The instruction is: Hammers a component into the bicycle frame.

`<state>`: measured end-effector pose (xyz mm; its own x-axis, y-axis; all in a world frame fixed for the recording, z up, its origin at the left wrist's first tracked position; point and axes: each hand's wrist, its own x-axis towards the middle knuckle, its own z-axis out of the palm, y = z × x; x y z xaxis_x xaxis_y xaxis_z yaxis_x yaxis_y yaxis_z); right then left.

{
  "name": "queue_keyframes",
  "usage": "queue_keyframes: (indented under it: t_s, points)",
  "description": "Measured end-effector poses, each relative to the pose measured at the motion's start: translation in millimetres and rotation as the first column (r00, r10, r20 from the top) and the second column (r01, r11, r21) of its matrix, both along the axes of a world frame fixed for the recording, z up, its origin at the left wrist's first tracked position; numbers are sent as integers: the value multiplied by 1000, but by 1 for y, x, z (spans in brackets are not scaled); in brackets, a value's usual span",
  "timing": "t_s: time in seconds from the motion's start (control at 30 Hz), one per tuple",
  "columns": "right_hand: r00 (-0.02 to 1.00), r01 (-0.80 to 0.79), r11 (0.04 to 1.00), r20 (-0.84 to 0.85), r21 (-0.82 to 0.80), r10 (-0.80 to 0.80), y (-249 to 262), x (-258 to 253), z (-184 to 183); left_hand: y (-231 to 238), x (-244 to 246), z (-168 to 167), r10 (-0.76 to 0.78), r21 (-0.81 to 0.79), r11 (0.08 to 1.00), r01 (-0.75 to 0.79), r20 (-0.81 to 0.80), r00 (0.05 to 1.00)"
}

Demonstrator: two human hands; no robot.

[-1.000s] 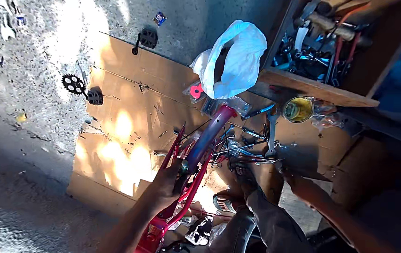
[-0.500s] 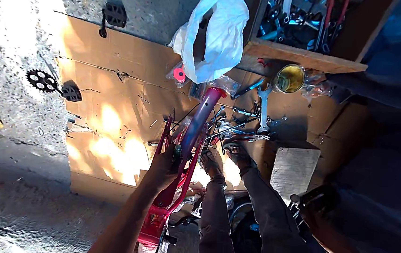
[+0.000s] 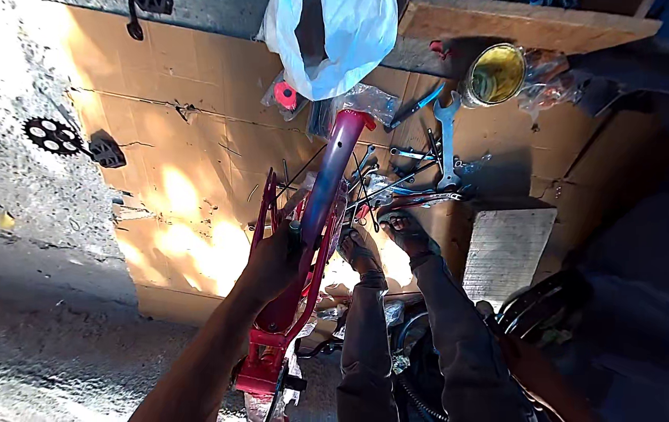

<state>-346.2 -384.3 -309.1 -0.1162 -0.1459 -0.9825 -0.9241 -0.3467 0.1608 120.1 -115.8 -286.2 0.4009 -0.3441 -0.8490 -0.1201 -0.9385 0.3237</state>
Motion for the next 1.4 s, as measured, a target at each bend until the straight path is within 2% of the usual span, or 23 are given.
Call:
queue_keyframes:
  t_s: [0.27, 0.5, 0.57, 0.87, 1.0, 1.07, 1.13, 1.17, 1.2, 1.23, 1.27, 1.3, 1.33, 1.37, 1.4]
  points:
    - [992, 41, 998, -119, 39, -36, -5, 30, 11, -4, -2, 4, -16, 27, 1000, 16, 9, 1000]
    - [997, 10, 1000, -74, 22, -9, -2, 13, 1, -5, -3, 1, -53, 67, 996, 51, 24, 998]
    - [995, 0, 1000, -97, 31, 3, -3, 26, 8, -6, -4, 2, -52, 77, 996, 51, 12, 999]
    - [995, 19, 1000, -98, 21, -17, -3, 25, 5, -7, -5, 3, -23, 90, 996, 22, 8, 1000]
    - [1000, -13, 999, -1, -49, 13, -3, 2, -8, -7, -6, 2, -30, 69, 997, 29, 8, 1000]
    - [999, -13, 998, 42, -69, 16, -9, 21, 4, -7, -8, 3, -6, 66, 998, 6, 1, 1000]
    - [986, 76, 995, 153, -65, -65, -19, 57, 30, -5, -10, 2, 2, 60, 998, -3, 3, 1000]
    - [953, 186, 982, 251, -38, -171, -23, 78, 46, -4, -10, 0, -6, 55, 998, 5, 13, 1000]
    - [876, 339, 940, 350, 43, -331, -26, 105, 64, -4, -10, -2, -19, 53, 998, 18, 25, 999]
    - [752, 470, 864, 430, 182, -500, -26, 134, 83, -5, -10, -3, -24, 57, 998, 22, 34, 999]
    - [611, 534, 769, 469, 351, -638, -23, 164, 100, -6, -10, -2, -23, 62, 998, 21, 37, 999]
    - [496, 529, 680, 465, 508, -733, -18, 192, 113, -7, -11, -2, -22, 66, 998, 19, 37, 999]
    - [426, 490, 609, 439, 624, -791, -11, 219, 121, -7, -11, -2, -22, 71, 997, 19, 38, 999]
    - [412, 446, 583, 422, 679, -807, -2, 244, 127, -8, -10, -3, -23, 81, 996, 21, 35, 999]
    - [447, 412, 600, 422, 685, -789, 8, 268, 131, -8, -10, -3, -20, 91, 996, 18, 30, 999]
